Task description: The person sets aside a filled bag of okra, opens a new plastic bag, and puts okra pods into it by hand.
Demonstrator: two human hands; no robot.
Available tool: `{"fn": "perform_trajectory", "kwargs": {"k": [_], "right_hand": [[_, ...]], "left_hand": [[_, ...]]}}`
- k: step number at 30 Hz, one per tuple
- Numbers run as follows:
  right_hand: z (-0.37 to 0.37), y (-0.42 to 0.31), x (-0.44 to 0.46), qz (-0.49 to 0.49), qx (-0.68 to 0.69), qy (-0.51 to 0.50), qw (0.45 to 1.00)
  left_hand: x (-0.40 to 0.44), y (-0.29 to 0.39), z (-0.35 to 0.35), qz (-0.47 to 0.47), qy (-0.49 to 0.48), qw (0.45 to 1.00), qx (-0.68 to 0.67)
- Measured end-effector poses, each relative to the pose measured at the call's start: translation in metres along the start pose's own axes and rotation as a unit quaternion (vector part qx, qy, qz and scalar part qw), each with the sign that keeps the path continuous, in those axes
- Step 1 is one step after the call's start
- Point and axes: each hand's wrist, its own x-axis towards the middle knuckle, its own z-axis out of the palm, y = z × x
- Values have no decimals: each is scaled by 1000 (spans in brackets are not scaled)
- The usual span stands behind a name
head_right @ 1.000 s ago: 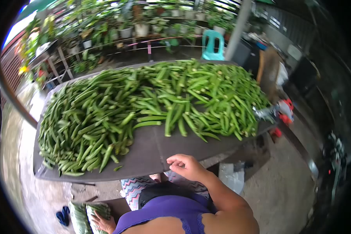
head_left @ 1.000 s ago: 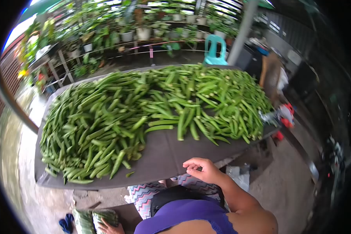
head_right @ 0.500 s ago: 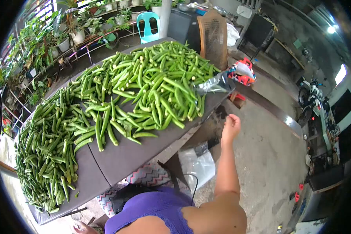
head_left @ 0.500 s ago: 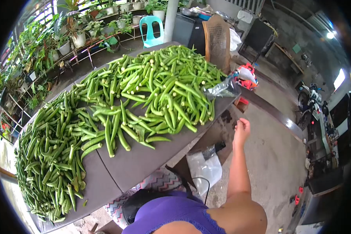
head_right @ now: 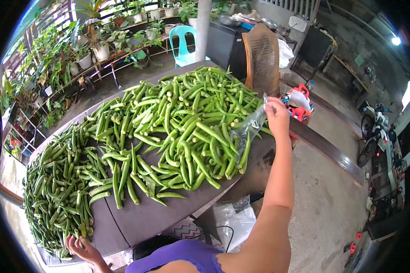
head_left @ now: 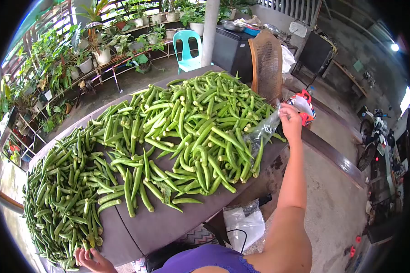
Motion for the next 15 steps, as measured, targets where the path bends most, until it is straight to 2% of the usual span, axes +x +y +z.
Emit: {"fn": "perform_trajectory", "kwargs": {"k": [3, 4, 5, 7, 10, 11, 12, 14, 15], "right_hand": [[15, -7, 21, 78, 136, -10, 988], [25, -12, 27, 70, 169, 22, 983], [32, -25, 32, 175, 246, 30, 953], [55, -16, 43, 193, 345, 71, 916], [57, -37, 60, 216, 461, 189, 840], [42, -45, 67, 199, 504, 256, 801], [29, -17, 78, 153, 579, 291, 746], [-24, -67, 49, 103, 602, 300, 732], [-38, -65, 30, 106, 600, 337, 718]], "left_hand": [[0, 25, 32, -6, -34, 995, -93], [-1, 29, 38, -3, -50, 993, -105], [-1, 33, 44, 0, -65, 991, -116], [-3, 44, 52, 0, -69, 989, -133], [-9, 49, 58, -30, -82, 979, -183], [-9, 53, 56, -35, -85, 978, -188], [-9, 58, 53, -39, -89, 977, -192], [-12, 63, 44, -59, -89, 971, -214], [-13, 63, 39, -68, -96, 965, -235]]}}
